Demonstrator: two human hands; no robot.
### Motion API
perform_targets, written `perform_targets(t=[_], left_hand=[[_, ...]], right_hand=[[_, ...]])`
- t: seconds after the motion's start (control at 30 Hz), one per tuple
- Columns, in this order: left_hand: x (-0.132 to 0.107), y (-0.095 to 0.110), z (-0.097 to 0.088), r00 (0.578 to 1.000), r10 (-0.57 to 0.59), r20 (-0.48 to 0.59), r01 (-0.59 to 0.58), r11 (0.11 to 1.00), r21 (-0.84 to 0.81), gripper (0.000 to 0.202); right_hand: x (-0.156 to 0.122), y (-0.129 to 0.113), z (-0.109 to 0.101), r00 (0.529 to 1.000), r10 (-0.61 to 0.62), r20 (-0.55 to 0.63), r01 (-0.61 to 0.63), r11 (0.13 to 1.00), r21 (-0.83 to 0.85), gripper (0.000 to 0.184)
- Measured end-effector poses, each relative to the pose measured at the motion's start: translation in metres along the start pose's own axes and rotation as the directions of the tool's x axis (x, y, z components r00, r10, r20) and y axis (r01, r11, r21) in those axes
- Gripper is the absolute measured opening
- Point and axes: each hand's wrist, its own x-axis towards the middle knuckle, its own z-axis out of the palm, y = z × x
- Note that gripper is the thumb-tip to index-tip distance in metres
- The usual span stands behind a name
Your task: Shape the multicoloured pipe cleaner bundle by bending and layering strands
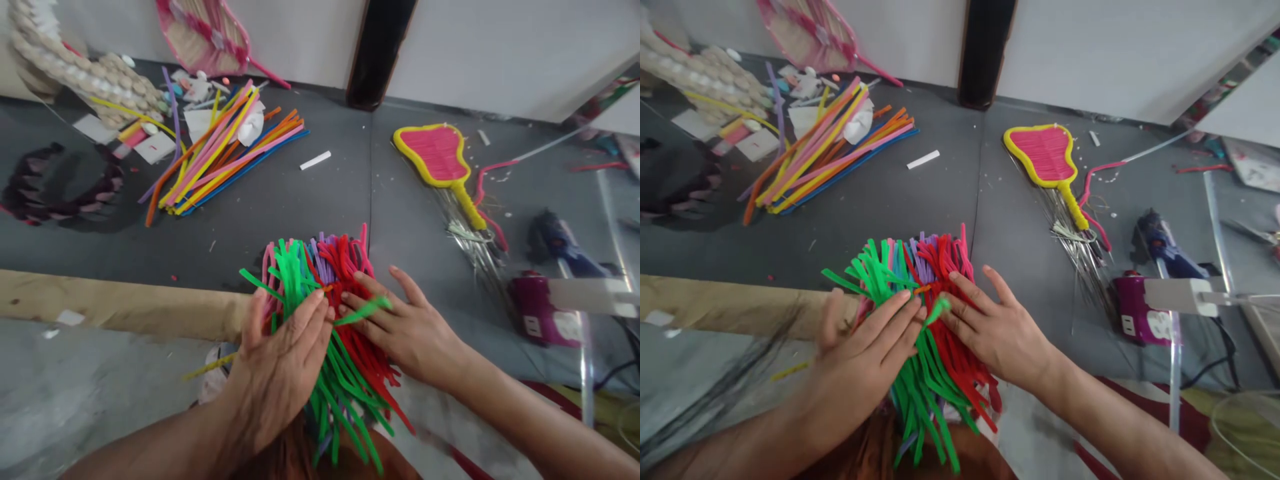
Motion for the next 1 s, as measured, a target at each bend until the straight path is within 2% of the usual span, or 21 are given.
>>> perform_targets(t=[0.13,0.23,0.3,0.37,0.43,0.53,0.67,0.8,0.87,1.0], left_hand=[[-0.014,0.003,0.012,1.000,0.002,-0.024,-0.002,1.000,-0.011,0.036],[-0.016,0.000,0.022,1.000,-0.005,0.007,0.005,0.998,-0.061,0.046],[-0.016,-0.001,0.027,1.000,-0.010,0.021,0.012,0.996,-0.083,0.047],[-0.017,0.000,0.029,0.999,-0.029,0.031,0.032,0.995,-0.099,0.045],[-0.016,0.001,0.030,0.998,-0.044,0.035,0.047,0.993,-0.109,0.043],[-0.016,0.003,0.030,0.999,-0.043,0.028,0.046,0.993,-0.111,0.042],[-0.016,0.005,0.034,0.998,-0.049,0.026,0.051,0.994,-0.092,0.041],[-0.019,0.005,0.042,0.998,-0.026,-0.065,0.020,0.995,-0.098,0.044],[-0.020,0.005,0.044,0.995,-0.034,-0.094,0.024,0.995,-0.097,0.044],[-0.019,0.005,0.041,0.998,-0.026,-0.048,0.021,0.994,-0.105,0.044]], right_hand=[[0.005,-0.003,-0.006,0.999,-0.034,-0.011,0.034,0.999,0.004,0.032],[0.013,0.003,-0.017,1.000,-0.025,0.019,0.022,0.993,0.117,0.031],[0.021,0.012,-0.027,0.997,0.001,0.083,-0.022,0.967,0.255,0.034],[0.034,0.020,-0.037,0.984,0.071,0.165,-0.128,0.922,0.365,0.036],[0.051,0.027,-0.041,0.953,0.184,0.241,-0.271,0.872,0.408,0.032],[0.080,0.030,-0.036,0.881,0.305,0.361,-0.430,0.835,0.344,0.024],[0.116,0.027,-0.021,0.762,0.385,0.520,-0.510,0.853,0.115,0.023],[0.134,0.018,-0.017,0.672,0.497,0.549,-0.578,0.816,-0.031,0.022],[0.136,0.014,-0.016,0.650,0.533,0.541,-0.608,0.792,-0.051,0.020],[0.128,0.014,-0.012,0.661,0.560,0.499,-0.682,0.726,0.088,0.013]])
